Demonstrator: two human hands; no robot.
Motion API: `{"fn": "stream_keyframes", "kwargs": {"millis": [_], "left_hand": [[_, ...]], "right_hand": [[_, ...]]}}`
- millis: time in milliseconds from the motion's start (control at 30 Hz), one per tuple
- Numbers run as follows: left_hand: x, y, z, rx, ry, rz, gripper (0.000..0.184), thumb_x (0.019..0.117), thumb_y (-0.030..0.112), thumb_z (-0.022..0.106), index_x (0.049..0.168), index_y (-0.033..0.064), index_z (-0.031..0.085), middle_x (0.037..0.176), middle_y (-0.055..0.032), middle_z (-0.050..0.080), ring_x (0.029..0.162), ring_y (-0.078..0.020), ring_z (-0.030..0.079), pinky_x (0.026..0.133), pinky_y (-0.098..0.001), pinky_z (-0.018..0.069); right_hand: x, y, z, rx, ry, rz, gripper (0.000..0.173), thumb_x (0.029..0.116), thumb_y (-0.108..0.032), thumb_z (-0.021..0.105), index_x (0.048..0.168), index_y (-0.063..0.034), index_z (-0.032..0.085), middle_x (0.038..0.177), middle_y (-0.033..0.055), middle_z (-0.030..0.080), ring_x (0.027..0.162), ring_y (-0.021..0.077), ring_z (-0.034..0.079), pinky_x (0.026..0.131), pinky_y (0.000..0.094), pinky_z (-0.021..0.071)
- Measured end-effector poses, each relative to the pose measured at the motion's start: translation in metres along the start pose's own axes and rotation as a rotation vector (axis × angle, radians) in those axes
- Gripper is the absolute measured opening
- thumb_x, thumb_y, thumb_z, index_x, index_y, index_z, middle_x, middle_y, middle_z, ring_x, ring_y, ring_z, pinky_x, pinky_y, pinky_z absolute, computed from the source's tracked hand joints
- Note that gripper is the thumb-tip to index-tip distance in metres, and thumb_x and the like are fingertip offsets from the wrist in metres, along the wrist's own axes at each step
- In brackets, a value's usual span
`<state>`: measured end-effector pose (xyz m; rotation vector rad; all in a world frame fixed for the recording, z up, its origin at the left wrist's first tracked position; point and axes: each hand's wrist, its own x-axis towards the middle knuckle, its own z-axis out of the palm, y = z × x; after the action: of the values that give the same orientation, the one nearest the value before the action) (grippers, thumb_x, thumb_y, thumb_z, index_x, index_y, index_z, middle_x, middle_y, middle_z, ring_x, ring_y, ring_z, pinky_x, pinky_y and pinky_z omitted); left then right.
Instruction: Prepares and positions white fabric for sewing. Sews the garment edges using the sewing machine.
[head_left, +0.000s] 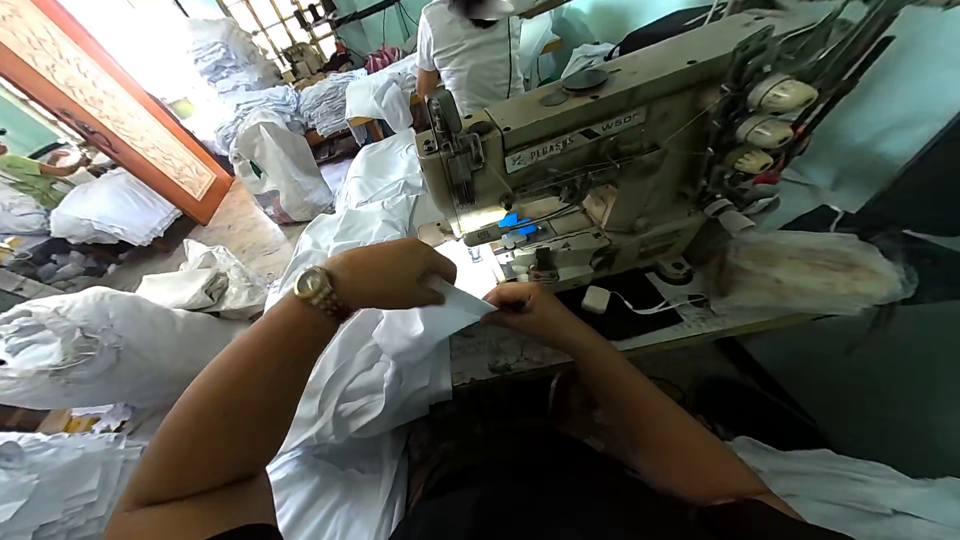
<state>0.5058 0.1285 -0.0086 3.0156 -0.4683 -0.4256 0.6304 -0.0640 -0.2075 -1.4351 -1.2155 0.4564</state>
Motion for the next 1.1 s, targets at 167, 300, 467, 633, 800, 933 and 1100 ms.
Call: {"fn": "stream_keyframes", "kwargs": {"millis": [167,300,467,633,800,933,1100], "left_hand": [[0.006,0.015,0.014,0.182,0.022,-0.107,0.021,0.0955,0.027,0.07,0.083,0.0098,0.07,0.087,-0.0065,0.065,0.079,-0.0232,0.066,0.069,-0.0454,0.0551],[0.011,0.024,0.015,0.162,-0.037,-0.183,0.013,0.0993,0.017,0.066,0.108,0.0077,0.069,0.099,-0.0108,0.066,0.089,-0.0283,0.068,0.077,-0.0487,0.0567],[0.01,0.039,0.019,0.172,-0.027,-0.192,0.01,0.099,0.019,0.065,0.104,0.0118,0.069,0.085,-0.0076,0.068,0.079,-0.0272,0.068,0.069,-0.0498,0.0549],[0.013,0.043,0.02,0.416,0.043,-0.348,0.013,0.0978,0.011,0.063,0.095,0.0022,0.072,0.102,-0.0175,0.064,0.075,-0.0316,0.066,0.061,-0.0467,0.0543],[0.01,0.033,0.022,0.216,-0.038,-0.184,0.012,0.0981,0.018,0.067,0.105,0.0083,0.069,0.095,-0.0102,0.067,0.085,-0.0294,0.068,0.072,-0.0503,0.0564],[0.011,0.045,0.02,0.201,-0.095,-0.273,0.017,0.1026,0.02,0.061,0.116,0.01,0.063,0.082,-0.0105,0.066,0.076,-0.0317,0.068,0.067,-0.0512,0.0548],[0.011,0.042,0.021,0.26,0.003,-0.298,0.02,0.0956,0.011,0.068,0.115,0.0053,0.067,0.1,-0.0169,0.066,0.085,-0.0362,0.068,0.071,-0.0534,0.0552]], "right_hand": [[-0.006,0.006,0.003,-0.008,0.015,0.002,0.019,0.0918,-0.023,0.077,0.098,-0.0053,0.077,0.102,0.0024,0.072,0.091,0.0023,0.065,0.082,0.0197,0.0545],[-0.008,0.008,0.005,0.0,0.035,0.011,0.02,0.0916,-0.025,0.078,0.097,-0.0054,0.078,0.103,0.0028,0.072,0.09,0.002,0.065,0.08,0.019,0.0548],[-0.007,0.008,0.005,0.019,0.046,-0.009,0.02,0.0929,-0.025,0.076,0.098,-0.006,0.078,0.102,0.0027,0.073,0.089,0.0011,0.065,0.08,0.0186,0.0543],[-0.006,0.005,0.007,-0.007,0.048,0.018,0.02,0.092,-0.023,0.077,0.096,-0.0039,0.077,0.102,0.0036,0.072,0.087,0.0009,0.064,0.078,0.0174,0.0535],[-0.007,0.007,0.009,-0.012,0.054,0.002,0.02,0.0922,-0.024,0.077,0.098,-0.0052,0.077,0.102,0.0031,0.072,0.088,0.0017,0.065,0.08,0.019,0.0544],[-0.004,0.008,0.009,-0.019,0.067,-0.023,0.02,0.092,-0.024,0.077,0.098,-0.0042,0.077,0.1,0.0034,0.071,0.085,0.0014,0.064,0.077,0.0172,0.0535],[-0.006,0.007,0.008,-0.022,0.083,0.01,0.018,0.0911,-0.023,0.077,0.097,-0.0054,0.077,0.098,0.0015,0.071,0.082,0.0002,0.063,0.073,0.0162,0.0534]]}}
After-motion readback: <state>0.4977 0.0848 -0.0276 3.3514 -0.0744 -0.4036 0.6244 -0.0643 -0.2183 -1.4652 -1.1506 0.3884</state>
